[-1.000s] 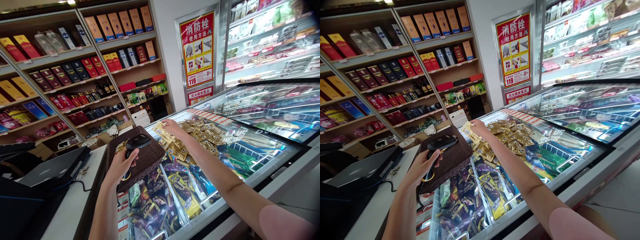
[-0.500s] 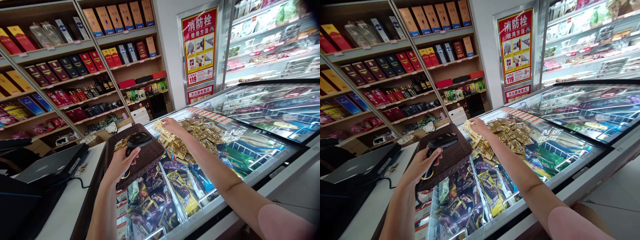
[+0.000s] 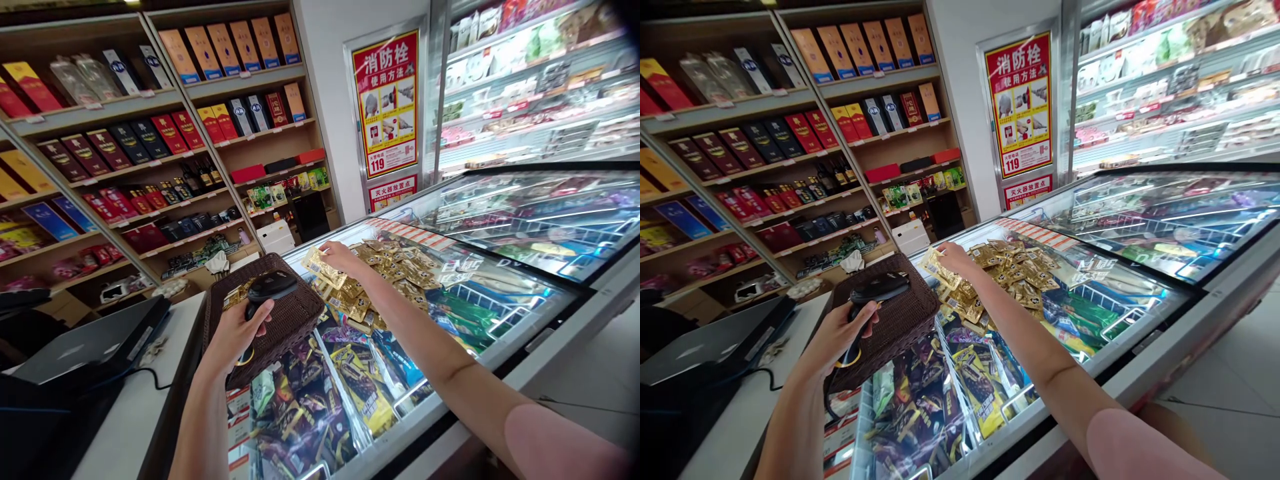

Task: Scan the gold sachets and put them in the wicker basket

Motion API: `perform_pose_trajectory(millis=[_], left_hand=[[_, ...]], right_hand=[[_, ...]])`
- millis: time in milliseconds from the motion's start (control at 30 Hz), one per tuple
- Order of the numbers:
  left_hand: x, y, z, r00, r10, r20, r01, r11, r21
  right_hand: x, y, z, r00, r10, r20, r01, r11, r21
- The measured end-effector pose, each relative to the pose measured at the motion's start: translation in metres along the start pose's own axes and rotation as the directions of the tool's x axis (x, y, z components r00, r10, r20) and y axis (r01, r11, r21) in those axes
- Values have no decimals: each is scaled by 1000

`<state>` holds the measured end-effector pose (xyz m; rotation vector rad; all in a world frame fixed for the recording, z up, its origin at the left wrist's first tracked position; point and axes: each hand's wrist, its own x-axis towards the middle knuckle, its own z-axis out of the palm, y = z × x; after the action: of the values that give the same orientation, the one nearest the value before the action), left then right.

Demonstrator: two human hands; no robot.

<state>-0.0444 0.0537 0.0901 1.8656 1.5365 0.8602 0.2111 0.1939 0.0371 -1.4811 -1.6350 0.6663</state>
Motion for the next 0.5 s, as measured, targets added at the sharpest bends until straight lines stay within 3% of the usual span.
perform_pose_trajectory(millis=[267, 500], left_hand=[[-4, -2, -9, 993, 20, -119, -18, 1000, 16], [-8, -1, -22, 988, -29, -152, 22, 999, -46]], right_hand=[[10, 21, -31, 981, 103, -166, -142, 959, -245], [16, 48, -6, 971, 173, -166, -227, 886, -405]])
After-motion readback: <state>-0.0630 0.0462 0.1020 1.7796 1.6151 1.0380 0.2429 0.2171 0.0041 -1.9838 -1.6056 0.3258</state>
